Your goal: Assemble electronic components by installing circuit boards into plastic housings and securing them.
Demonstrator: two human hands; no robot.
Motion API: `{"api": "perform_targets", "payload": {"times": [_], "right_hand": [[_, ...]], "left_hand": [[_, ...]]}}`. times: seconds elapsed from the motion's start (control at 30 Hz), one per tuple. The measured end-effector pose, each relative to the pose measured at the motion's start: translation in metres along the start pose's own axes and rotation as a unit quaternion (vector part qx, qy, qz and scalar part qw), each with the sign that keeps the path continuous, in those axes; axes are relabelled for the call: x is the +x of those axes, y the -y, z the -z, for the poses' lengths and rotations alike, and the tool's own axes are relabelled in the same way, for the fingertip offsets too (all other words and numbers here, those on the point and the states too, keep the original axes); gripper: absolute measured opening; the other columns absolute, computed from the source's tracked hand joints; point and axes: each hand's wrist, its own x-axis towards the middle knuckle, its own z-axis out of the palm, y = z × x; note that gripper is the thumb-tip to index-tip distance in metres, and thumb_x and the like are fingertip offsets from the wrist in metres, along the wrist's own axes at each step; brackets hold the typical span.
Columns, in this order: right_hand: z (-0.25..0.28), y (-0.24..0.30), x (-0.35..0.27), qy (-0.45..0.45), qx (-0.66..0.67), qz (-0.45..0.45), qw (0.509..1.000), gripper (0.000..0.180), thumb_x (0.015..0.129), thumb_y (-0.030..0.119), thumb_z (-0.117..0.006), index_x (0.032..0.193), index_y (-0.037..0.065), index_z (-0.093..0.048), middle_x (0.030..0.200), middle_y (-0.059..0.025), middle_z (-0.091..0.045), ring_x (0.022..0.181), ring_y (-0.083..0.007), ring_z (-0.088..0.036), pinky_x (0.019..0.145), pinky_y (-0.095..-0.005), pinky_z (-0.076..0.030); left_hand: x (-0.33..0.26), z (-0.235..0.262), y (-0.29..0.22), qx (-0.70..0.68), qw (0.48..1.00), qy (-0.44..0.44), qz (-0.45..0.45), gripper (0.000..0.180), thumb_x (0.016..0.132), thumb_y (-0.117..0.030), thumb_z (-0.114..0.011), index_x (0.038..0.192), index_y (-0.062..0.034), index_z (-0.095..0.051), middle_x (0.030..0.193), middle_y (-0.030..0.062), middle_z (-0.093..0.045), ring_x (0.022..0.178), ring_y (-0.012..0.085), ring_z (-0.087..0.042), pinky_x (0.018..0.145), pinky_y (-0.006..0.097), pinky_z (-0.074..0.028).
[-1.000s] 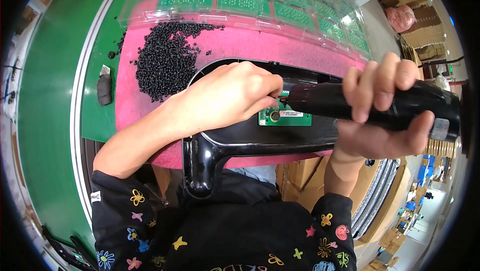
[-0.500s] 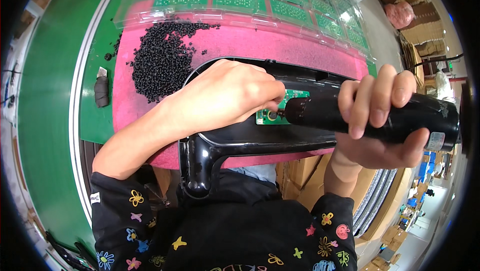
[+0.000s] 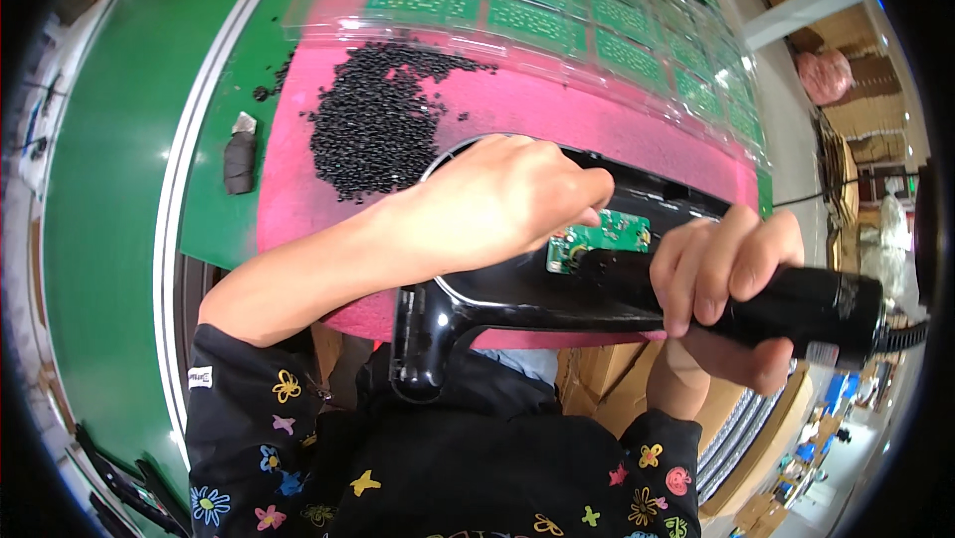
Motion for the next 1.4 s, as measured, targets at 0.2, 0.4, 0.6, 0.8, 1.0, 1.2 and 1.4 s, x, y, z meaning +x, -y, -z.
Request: {"api": "perform_targets", "payload": {"times": [0.2, 0.4, 0.6, 0.8, 1.0, 1.2, 1.4], "right_hand": [[0.008, 0.001, 0.005, 0.105, 0.078, -0.058, 0.99, 0.048, 0.076, 0.028, -0.081, 0.098, 0.001, -0.048, 0.079, -0.0092, -0.053, 0.061, -0.0166, -0.054, 0.057, -0.0287, -0.044], [0.001, -0.011, 0.014, 0.136, 0.061, -0.054, 0.987, 0.052, 0.069, 0.04, -0.084, 0.087, 0.004, -0.05, 0.066, -0.0025, -0.054, 0.044, -0.0119, -0.052, 0.039, -0.0217, -0.04], [0.006, -0.003, 0.011, 0.136, 0.074, -0.076, 0.985, 0.052, 0.069, 0.026, -0.085, 0.095, -0.003, -0.051, 0.077, -0.0126, -0.056, 0.061, -0.0167, -0.053, 0.057, -0.0258, -0.045], [-0.002, -0.001, 0.001, 0.027, -0.042, 0.021, 0.999, 0.047, 0.073, 0.041, -0.075, 0.087, 0.006, -0.047, 0.067, -0.0019, -0.051, 0.043, -0.0117, -0.051, 0.041, -0.0239, -0.041], [0.006, 0.021, 0.004, 0.003, 0.002, 0.149, 0.989, 0.046, 0.079, 0.043, -0.069, 0.092, 0.007, -0.044, 0.077, -0.0009, -0.049, 0.048, -0.0072, -0.05, 0.054, -0.0212, -0.04], [0.015, 0.028, 0.007, 0.03, 0.035, 0.169, 0.985, 0.044, 0.079, 0.041, -0.068, 0.093, 0.006, -0.044, 0.078, -0.0014, -0.049, 0.048, -0.0067, -0.049, 0.057, -0.0218, -0.04], [0.024, 0.038, -0.001, 0.019, -0.008, 0.157, 0.987, 0.046, 0.08, 0.042, -0.068, 0.095, 0.006, -0.043, 0.08, -0.0023, -0.049, 0.049, -0.0071, -0.05, 0.057, -0.0218, -0.04]], "left_hand": [[0.003, 0.0, -0.009, 0.061, 0.998, -0.009, 0.026, 0.024, 0.09, -0.025, -0.059, 0.083, -0.0037, -0.051, 0.062, 0.0136, -0.055, 0.06, 0.0367, -0.057, 0.052, 0.046, -0.044], [0.001, -0.001, -0.009, 0.04, 0.998, -0.019, 0.045, 0.021, 0.089, -0.023, -0.059, 0.087, -0.0037, -0.05, 0.072, 0.0142, -0.058, 0.068, 0.0382, -0.058, 0.055, 0.047, -0.045], [0.002, 0.0, 0.0, 0.001, 1.0, -0.012, -0.021, 0.019, 0.082, -0.014, -0.064, 0.093, -0.0039, -0.052, 0.079, 0.0119, -0.058, 0.074, 0.0365, -0.058, 0.058, 0.044, -0.046], [-0.001, -0.001, 0.0, 0.036, 0.999, -0.002, -0.034, 0.014, 0.075, -0.012, -0.07, 0.079, -0.005, -0.058, 0.077, 0.0065, -0.057, 0.072, 0.0291, -0.06, 0.057, 0.04, -0.047], [0.005, 0.001, -0.002, -0.002, 0.995, 0.044, -0.089, 0.016, 0.073, -0.009, -0.071, 0.081, -0.0038, -0.06, 0.077, 0.006, -0.059, 0.074, 0.0254, -0.059, 0.058, 0.037, -0.048], [0.007, -0.002, -0.003, -0.033, 0.994, 0.034, -0.098, 0.017, 0.071, -0.007, -0.072, 0.085, -0.0015, -0.063, 0.075, 0.0076, -0.061, 0.069, 0.0255, -0.059, 0.058, 0.036, -0.048], [0.011, 0.0, -0.014, -0.052, 0.997, 0.03, -0.044, 0.044, 0.064, -0.026, -0.08, 0.096, -0.0034, -0.061, 0.088, 0.0076, -0.063, 0.08, 0.0257, -0.06, 0.067, 0.036, -0.05]]}}
